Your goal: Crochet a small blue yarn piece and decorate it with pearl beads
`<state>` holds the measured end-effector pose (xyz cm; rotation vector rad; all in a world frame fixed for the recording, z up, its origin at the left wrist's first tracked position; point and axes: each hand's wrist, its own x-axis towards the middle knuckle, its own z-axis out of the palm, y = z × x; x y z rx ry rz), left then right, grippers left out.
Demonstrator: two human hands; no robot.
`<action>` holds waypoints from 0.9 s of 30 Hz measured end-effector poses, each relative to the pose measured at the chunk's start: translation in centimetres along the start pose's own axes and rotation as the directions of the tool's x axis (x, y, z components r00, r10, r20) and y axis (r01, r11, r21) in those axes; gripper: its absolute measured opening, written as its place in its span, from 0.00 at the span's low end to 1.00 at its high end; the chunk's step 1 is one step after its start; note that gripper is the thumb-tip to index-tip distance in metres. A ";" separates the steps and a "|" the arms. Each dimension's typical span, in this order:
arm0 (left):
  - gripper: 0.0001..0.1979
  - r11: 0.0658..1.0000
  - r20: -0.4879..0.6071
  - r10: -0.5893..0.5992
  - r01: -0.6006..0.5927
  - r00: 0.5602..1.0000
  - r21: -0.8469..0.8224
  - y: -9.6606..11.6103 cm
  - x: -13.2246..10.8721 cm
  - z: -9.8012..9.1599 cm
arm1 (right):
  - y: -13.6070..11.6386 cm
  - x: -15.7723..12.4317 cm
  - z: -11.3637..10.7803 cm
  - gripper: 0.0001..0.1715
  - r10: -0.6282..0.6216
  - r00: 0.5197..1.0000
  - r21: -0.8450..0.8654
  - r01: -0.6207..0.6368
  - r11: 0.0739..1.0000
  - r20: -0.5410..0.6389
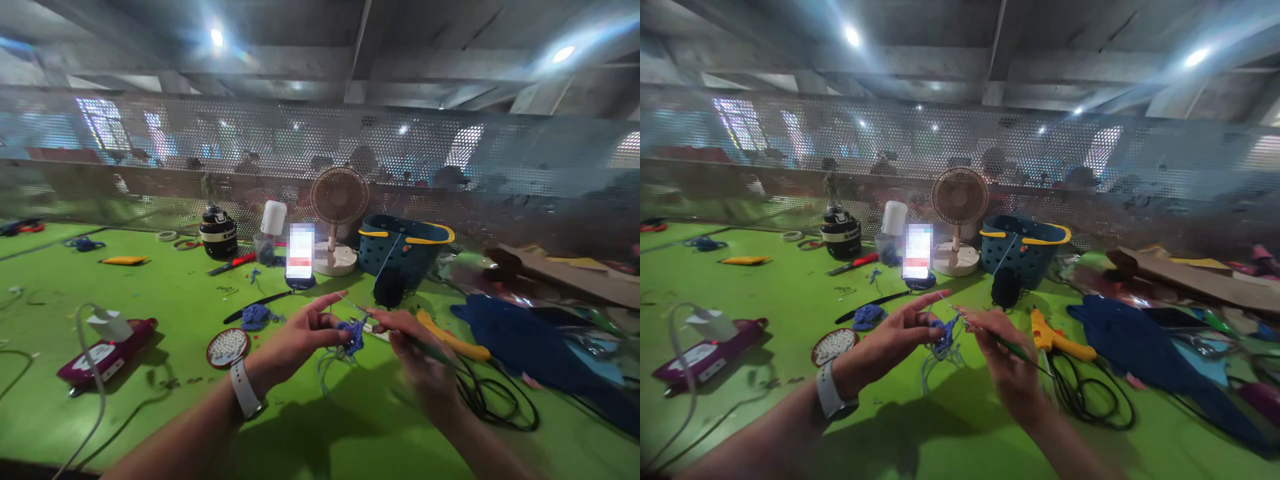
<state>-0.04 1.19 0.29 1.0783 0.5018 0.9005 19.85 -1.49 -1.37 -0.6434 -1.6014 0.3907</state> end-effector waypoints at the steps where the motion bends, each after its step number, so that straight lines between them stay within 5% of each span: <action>1: 0.37 1.000 0.012 -0.015 0.015 1.000 0.006 0.0 0.0 -0.2 | 0.0 -0.1 0.0 0.12 -0.007 1.000 -0.025 0.007 1.000 0.008; 10: 0.32 0.995 0.030 -0.072 0.070 0.997 0.067 0.0 -0.1 -1.5 | -0.6 0.0 -0.4 0.11 0.096 0.986 0.139 -0.115 0.984 0.134; 27: 0.34 0.993 0.021 -0.108 0.107 0.994 0.055 0.2 -0.3 -1.2 | -0.2 0.4 -1.3 0.06 0.246 0.949 0.067 -0.264 0.962 0.198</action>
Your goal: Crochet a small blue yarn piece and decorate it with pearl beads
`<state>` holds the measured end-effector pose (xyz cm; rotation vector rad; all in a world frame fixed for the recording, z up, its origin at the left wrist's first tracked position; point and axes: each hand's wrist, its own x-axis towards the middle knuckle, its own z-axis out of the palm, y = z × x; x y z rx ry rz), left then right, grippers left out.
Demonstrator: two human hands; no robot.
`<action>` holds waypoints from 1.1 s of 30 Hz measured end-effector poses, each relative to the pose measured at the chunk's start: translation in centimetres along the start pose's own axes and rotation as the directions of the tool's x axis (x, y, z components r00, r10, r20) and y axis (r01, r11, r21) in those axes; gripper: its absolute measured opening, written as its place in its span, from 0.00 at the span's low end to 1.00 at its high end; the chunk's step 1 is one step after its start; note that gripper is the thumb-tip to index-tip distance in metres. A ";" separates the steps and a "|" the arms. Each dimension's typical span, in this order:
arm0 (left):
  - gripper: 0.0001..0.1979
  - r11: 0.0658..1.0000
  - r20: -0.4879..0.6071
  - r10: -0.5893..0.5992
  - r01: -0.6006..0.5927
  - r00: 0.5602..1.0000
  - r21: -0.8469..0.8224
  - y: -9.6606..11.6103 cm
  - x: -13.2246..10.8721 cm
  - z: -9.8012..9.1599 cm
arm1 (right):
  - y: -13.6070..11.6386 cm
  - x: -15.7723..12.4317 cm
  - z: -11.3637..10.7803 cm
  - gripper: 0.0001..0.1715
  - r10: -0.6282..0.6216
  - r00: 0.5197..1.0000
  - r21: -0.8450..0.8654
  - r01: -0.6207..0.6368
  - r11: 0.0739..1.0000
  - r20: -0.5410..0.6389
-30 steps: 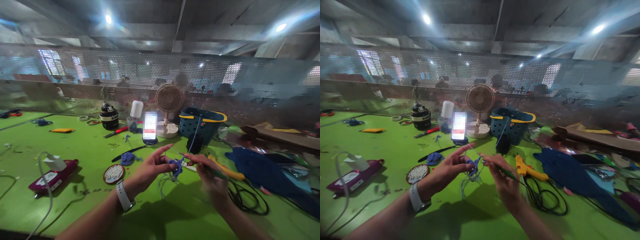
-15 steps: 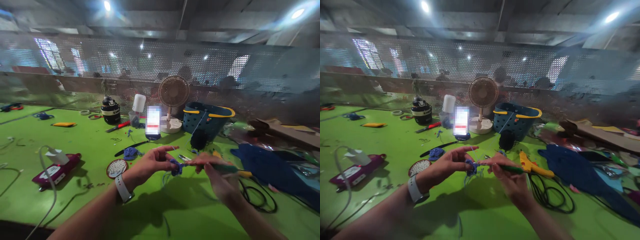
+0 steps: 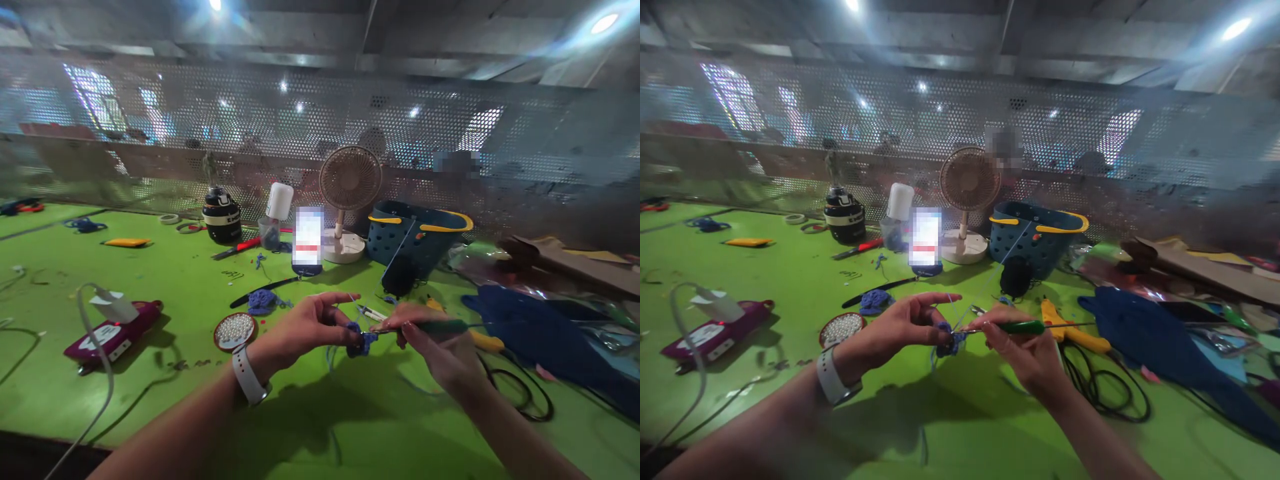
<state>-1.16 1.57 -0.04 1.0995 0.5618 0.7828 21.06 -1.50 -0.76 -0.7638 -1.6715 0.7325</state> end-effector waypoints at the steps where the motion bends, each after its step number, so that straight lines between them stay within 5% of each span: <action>1: 0.34 1.000 0.001 0.003 -0.003 1.000 0.004 0.0 0.0 0.0 | 0.0 0.1 0.0 0.06 0.005 1.000 0.010 -0.005 1.000 -0.006; 10: 0.33 1.000 0.023 0.015 -0.015 1.000 -0.001 -0.3 -0.1 -0.2 | -0.7 0.2 0.0 0.09 0.093 0.996 0.016 -0.092 0.996 -0.002; 28: 0.33 0.994 -0.032 0.036 -0.033 0.999 0.102 0.0 -0.2 0.1 | -0.9 0.6 -0.1 0.06 -0.066 0.995 -0.193 0.081 0.978 0.080; 33: 0.33 0.995 -0.043 0.035 -0.031 0.998 0.092 0.0 -0.3 0.2 | -1.3 0.7 -0.2 0.09 -0.080 0.997 -0.154 0.081 0.985 0.016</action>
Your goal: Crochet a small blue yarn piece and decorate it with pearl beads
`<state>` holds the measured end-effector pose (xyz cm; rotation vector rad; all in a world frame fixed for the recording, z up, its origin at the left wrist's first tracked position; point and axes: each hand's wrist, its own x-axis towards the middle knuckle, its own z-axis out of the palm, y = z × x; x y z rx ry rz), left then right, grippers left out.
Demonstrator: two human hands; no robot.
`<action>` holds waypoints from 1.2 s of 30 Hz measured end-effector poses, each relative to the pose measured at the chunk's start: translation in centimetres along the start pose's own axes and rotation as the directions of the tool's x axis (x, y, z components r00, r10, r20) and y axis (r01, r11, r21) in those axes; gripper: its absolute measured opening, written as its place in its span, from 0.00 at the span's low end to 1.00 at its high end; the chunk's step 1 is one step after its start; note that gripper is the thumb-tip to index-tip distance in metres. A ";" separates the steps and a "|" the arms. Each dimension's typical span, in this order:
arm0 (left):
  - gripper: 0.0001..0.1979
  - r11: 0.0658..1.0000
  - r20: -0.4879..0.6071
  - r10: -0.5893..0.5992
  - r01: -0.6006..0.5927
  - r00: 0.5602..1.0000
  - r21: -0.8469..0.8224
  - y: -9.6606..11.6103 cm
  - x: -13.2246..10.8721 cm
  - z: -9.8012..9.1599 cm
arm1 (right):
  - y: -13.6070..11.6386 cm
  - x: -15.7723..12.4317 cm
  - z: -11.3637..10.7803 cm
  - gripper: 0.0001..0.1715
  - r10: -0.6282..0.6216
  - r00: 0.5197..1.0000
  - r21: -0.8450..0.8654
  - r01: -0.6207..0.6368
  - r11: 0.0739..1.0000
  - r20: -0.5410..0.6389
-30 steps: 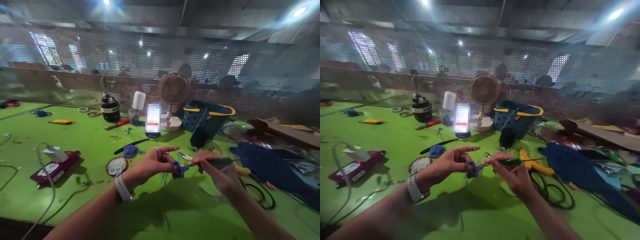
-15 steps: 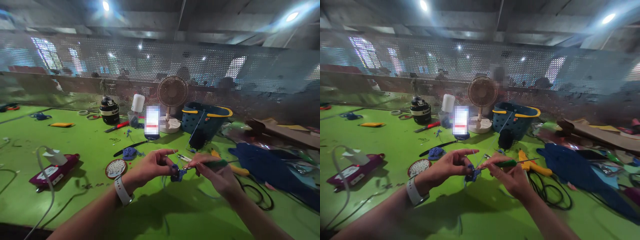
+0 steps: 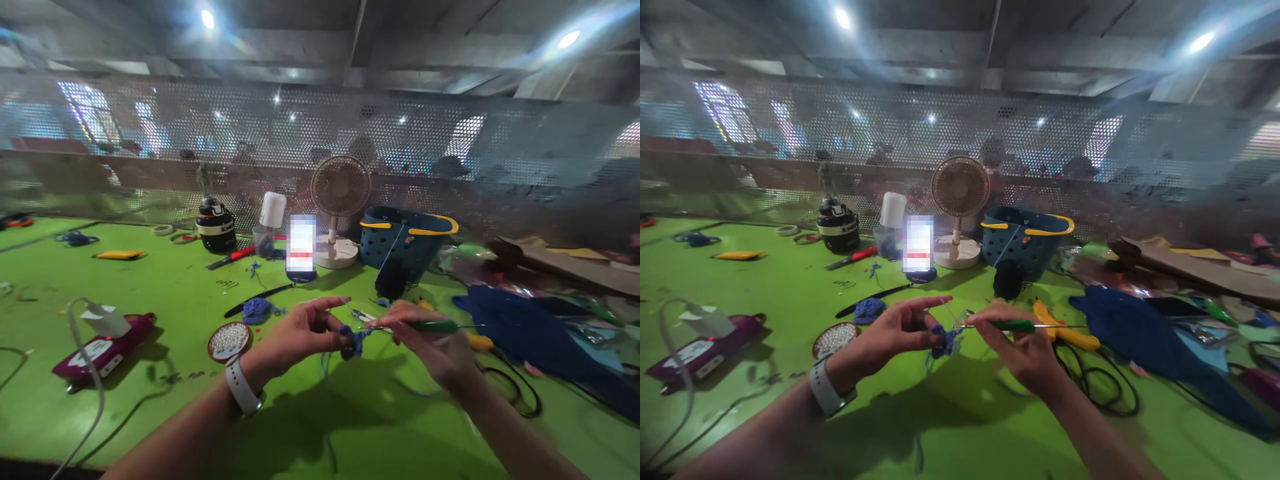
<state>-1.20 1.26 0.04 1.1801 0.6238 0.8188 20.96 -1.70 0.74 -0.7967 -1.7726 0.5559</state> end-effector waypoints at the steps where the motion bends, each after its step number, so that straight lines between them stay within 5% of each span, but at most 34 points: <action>1: 0.34 1.000 0.009 -0.002 0.002 1.000 -0.004 -0.1 0.0 0.0 | -0.1 0.0 0.0 0.09 -0.003 1.000 0.001 0.003 1.000 0.004; 16: 0.36 1.000 0.041 -0.013 0.014 0.999 -0.021 -0.3 0.0 0.0 | -0.4 0.0 0.3 0.07 -0.045 0.998 0.084 0.041 0.996 0.043; 36: 0.35 0.998 0.053 0.037 -0.040 0.998 0.050 -0.7 0.1 -0.2 | -0.6 0.0 0.1 0.07 -0.018 0.998 -0.016 0.019 1.000 0.065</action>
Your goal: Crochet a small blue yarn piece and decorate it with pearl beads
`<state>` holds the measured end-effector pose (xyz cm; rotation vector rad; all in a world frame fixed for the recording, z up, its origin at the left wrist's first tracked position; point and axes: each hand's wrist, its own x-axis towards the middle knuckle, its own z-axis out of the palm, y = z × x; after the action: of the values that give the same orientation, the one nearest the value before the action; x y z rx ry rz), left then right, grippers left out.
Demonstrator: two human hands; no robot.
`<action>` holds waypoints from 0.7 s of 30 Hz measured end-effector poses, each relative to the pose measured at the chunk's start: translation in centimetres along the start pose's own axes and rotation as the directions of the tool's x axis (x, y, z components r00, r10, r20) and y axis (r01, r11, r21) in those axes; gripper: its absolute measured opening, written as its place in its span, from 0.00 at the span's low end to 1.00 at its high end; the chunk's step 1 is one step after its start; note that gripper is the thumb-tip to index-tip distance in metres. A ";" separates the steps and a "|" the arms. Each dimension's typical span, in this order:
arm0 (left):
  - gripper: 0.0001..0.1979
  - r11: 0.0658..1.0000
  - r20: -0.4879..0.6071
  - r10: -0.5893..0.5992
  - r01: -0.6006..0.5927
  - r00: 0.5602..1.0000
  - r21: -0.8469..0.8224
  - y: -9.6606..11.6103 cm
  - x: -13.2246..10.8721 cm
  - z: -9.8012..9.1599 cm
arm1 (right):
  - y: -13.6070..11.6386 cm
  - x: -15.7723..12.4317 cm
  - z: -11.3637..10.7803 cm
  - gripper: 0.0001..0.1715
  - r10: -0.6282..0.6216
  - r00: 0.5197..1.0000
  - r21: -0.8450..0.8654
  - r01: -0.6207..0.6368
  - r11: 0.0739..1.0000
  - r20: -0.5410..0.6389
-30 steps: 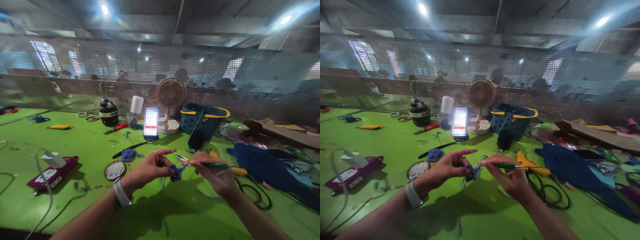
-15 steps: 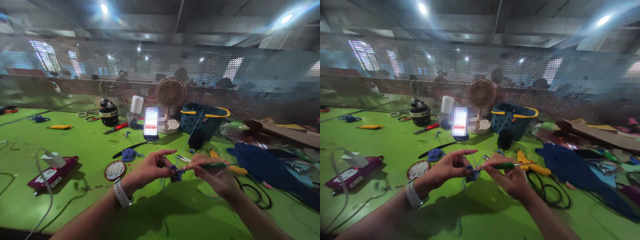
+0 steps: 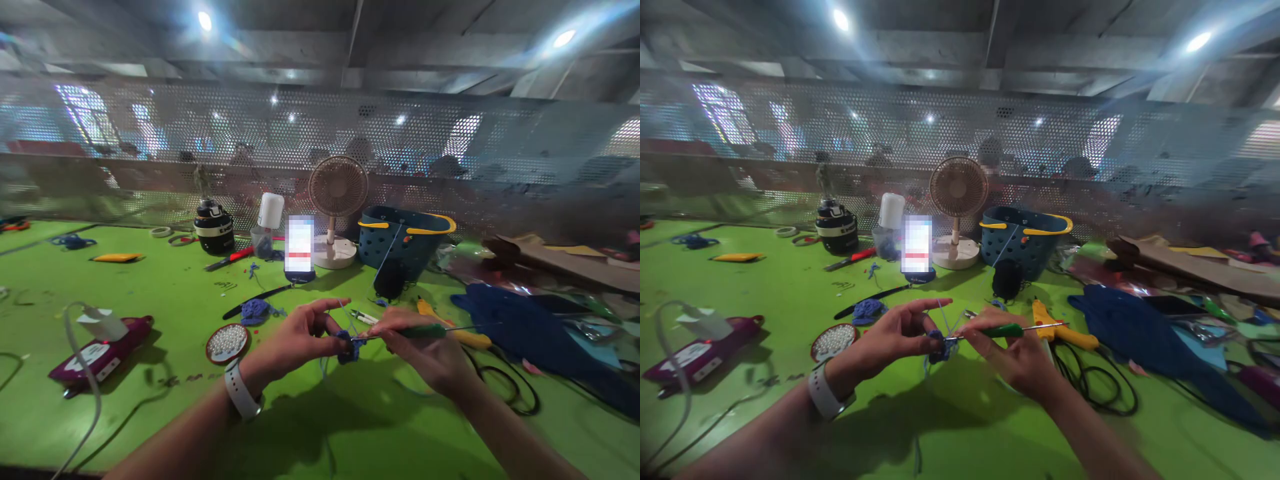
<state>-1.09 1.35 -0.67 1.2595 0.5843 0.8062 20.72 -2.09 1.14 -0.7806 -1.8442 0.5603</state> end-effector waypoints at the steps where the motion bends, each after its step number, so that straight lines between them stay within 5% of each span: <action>1: 0.36 1.000 0.000 0.007 -0.007 1.000 0.013 0.0 0.0 0.0 | 0.0 0.0 0.0 0.07 0.001 1.000 -0.014 -0.001 1.000 -0.004; 9: 0.36 0.945 -0.035 0.113 -0.096 0.993 0.312 0.3 -0.3 0.3 | 0.9 -0.5 0.2 0.06 -0.059 0.998 -0.098 0.056 0.994 -0.034; 15: 0.05 0.691 -0.053 0.341 -0.212 0.939 0.691 0.7 -0.8 1.0 | 1.9 -0.7 0.8 0.10 -0.213 0.977 -0.193 0.208 0.959 -0.006; 21: 0.27 0.521 -0.003 0.441 -0.253 0.898 0.815 -0.1 -0.7 1.3 | 2.0 -0.5 1.5 0.10 -0.304 0.951 -0.318 0.308 0.897 0.065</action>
<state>-0.53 0.01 -0.52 2.2146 0.9474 1.0735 19.99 -1.19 -1.10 -0.6775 -2.0499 0.0571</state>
